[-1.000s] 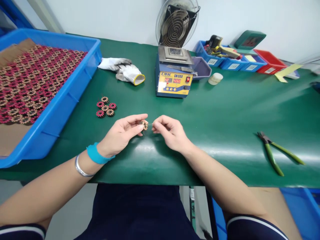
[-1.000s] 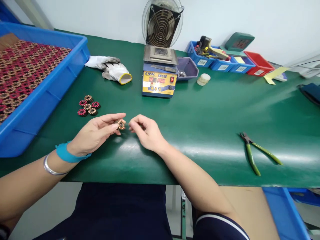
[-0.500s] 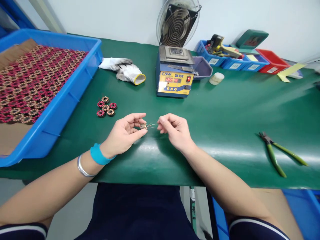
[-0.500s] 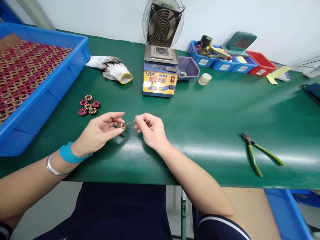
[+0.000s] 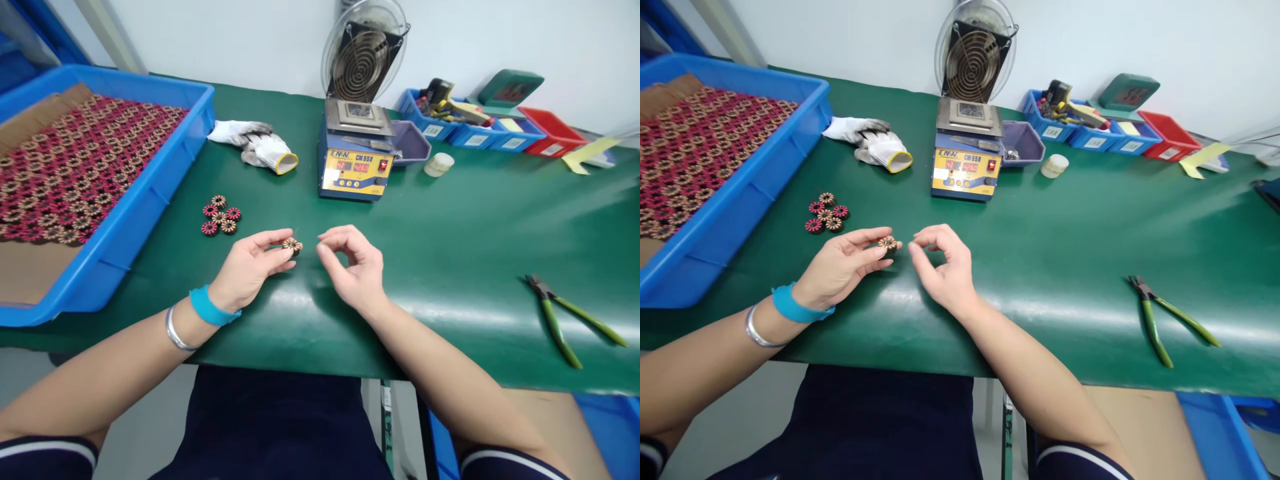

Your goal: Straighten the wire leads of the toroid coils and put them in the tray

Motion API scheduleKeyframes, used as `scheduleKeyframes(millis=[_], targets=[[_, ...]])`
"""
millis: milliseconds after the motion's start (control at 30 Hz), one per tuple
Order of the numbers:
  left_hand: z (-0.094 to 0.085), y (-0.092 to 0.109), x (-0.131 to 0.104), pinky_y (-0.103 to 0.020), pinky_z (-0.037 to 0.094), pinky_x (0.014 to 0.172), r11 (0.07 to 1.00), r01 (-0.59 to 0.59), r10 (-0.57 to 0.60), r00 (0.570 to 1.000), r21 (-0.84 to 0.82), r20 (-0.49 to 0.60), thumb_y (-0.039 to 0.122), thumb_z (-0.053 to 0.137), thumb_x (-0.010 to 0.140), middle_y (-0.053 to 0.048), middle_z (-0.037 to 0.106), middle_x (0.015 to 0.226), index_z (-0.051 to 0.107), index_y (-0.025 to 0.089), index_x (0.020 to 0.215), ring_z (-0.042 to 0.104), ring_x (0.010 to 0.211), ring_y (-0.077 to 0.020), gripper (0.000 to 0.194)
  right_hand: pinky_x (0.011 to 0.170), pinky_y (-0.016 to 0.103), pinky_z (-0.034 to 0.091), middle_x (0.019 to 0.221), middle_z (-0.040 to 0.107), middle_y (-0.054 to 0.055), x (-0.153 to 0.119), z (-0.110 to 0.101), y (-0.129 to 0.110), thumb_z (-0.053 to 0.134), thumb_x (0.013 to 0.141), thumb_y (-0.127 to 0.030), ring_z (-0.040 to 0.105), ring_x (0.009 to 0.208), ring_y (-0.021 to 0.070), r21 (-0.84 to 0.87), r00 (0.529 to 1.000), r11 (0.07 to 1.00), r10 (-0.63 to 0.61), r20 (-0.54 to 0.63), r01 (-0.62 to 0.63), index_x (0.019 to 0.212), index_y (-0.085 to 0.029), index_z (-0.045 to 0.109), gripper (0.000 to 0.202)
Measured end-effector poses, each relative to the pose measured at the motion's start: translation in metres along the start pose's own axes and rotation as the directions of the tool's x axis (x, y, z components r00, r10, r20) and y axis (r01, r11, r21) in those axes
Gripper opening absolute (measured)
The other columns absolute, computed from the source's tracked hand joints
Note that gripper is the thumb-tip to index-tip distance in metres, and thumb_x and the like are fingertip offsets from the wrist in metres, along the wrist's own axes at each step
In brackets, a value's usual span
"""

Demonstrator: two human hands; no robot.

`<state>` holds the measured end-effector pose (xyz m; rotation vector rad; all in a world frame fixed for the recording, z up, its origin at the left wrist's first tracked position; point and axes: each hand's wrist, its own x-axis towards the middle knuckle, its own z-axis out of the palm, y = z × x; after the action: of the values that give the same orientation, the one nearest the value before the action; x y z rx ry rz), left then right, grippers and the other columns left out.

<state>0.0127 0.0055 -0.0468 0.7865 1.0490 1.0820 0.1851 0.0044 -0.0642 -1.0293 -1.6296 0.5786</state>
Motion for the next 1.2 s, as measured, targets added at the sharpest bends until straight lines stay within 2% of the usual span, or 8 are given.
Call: scheduleKeyframes(millis=[233, 400, 567, 833, 900, 967, 1067, 1200], targets=[[0.004, -0.009, 0.003, -0.025, 0.052, 0.074, 0.997, 0.027, -0.027, 1.000, -0.072, 0.005, 0.016, 0.086, 0.051, -0.002, 0.071, 0.075, 0.064, 0.012, 0.075, 0.065, 0.072, -0.0111, 0.033, 0.080, 0.035, 0.055, 0.095, 0.070, 0.007, -0.009, 0.020, -0.007, 0.063, 0.081, -0.020, 0.065, 0.086, 0.0182, -0.133, 0.985, 0.980, -0.132, 0.113, 0.147, 0.096, -0.021, 0.064, 0.016], [-0.002, -0.010, 0.005, -0.023, 0.045, 0.059, 0.972, -0.131, 0.112, 0.988, 0.196, 0.105, 0.029, 0.085, 0.054, 0.003, 0.060, 0.062, 0.053, 0.015, 0.064, 0.056, 0.059, -0.0098, 0.036, 0.072, 0.030, 0.057, 0.085, 0.070, 0.004, -0.008, 0.016, -0.005, 0.067, 0.077, -0.023, 0.066, 0.074, 0.0146, 0.100, 0.982, 0.991, 0.065, 0.180, -0.084, 0.088, -0.019, 0.065, 0.012], [-0.009, -0.001, 0.004, -0.022, 0.021, 0.047, 0.762, -0.381, 0.215, 0.911, 0.524, 0.350, 0.038, 0.075, 0.066, 0.008, 0.030, 0.048, 0.033, 0.018, 0.048, 0.025, 0.048, -0.0056, 0.050, 0.063, 0.026, 0.056, 0.081, 0.069, 0.003, -0.007, 0.008, -0.008, 0.076, 0.069, -0.031, 0.067, 0.070, 0.0141, 0.288, 0.870, 0.887, 0.211, 0.445, -0.362, 0.089, -0.017, 0.067, 0.026], [-0.010, 0.015, -0.009, -0.027, 0.023, 0.050, 0.510, -0.631, 0.236, 0.757, 0.585, 0.610, 0.030, 0.048, 0.087, 0.004, 0.030, 0.048, 0.031, 0.018, 0.047, 0.025, 0.047, -0.0088, 0.045, 0.057, 0.021, 0.054, 0.071, 0.064, 0.000, -0.005, 0.004, -0.013, 0.076, 0.064, -0.021, 0.061, 0.060, 0.0087, 0.325, 0.766, 0.811, 0.218, 0.605, -0.487, 0.078, -0.015, 0.064, 0.020], [-0.014, 0.023, -0.014, -0.029, 0.024, 0.050, 0.495, -0.632, 0.322, 0.771, 0.597, 0.550, 0.031, 0.050, 0.087, 0.003, 0.028, 0.048, 0.029, 0.019, 0.046, 0.025, 0.047, -0.0097, 0.048, 0.056, 0.021, 0.054, 0.069, 0.065, 0.000, -0.004, 0.002, -0.013, 0.076, 0.064, -0.023, 0.061, 0.057, 0.0081, 0.301, 0.749, 0.811, 0.233, 0.620, -0.502, 0.079, -0.014, 0.064, 0.021], [-0.020, 0.030, -0.016, -0.030, 0.025, 0.051, 0.530, -0.593, 0.478, 0.799, 0.606, 0.365, 0.037, 0.052, 0.088, 0.002, 0.028, 0.049, 0.028, 0.019, 0.047, 0.026, 0.048, -0.0108, 0.051, 0.054, 0.021, 0.053, 0.066, 0.065, -0.001, -0.003, 0.000, -0.013, 0.076, 0.064, -0.024, 0.060, 0.054, 0.0076, 0.290, 0.747, 0.809, 0.252, 0.616, -0.512, 0.080, -0.014, 0.065, 0.023], [-0.031, 0.033, -0.008, -0.031, 0.025, 0.051, 0.573, -0.588, 0.649, 0.751, 0.570, 0.123, 0.046, 0.051, 0.090, 0.002, 0.029, 0.049, 0.032, 0.020, 0.048, 0.028, 0.048, -0.0119, 0.053, 0.053, 0.021, 0.053, 0.067, 0.067, 0.000, -0.001, -0.001, -0.010, 0.077, 0.063, -0.026, 0.060, 0.054, 0.0081, 0.313, 0.775, 0.809, 0.252, 0.579, -0.497, 0.081, -0.013, 0.065, 0.025], [-0.039, 0.031, 0.009, -0.031, 0.023, 0.052, 0.516, -0.569, 0.631, 0.758, 0.640, 0.164, 0.048, 0.051, 0.091, 0.003, 0.029, 0.049, 0.031, 0.020, 0.048, 0.027, 0.049, -0.0115, 0.055, 0.055, 0.023, 0.054, 0.070, 0.070, 0.002, 0.004, -0.002, -0.004, 0.078, 0.063, -0.030, 0.063, 0.057, 0.0097, 0.326, 0.830, 0.832, 0.253, 0.497, -0.449, 0.083, -0.014, 0.065, 0.029]])
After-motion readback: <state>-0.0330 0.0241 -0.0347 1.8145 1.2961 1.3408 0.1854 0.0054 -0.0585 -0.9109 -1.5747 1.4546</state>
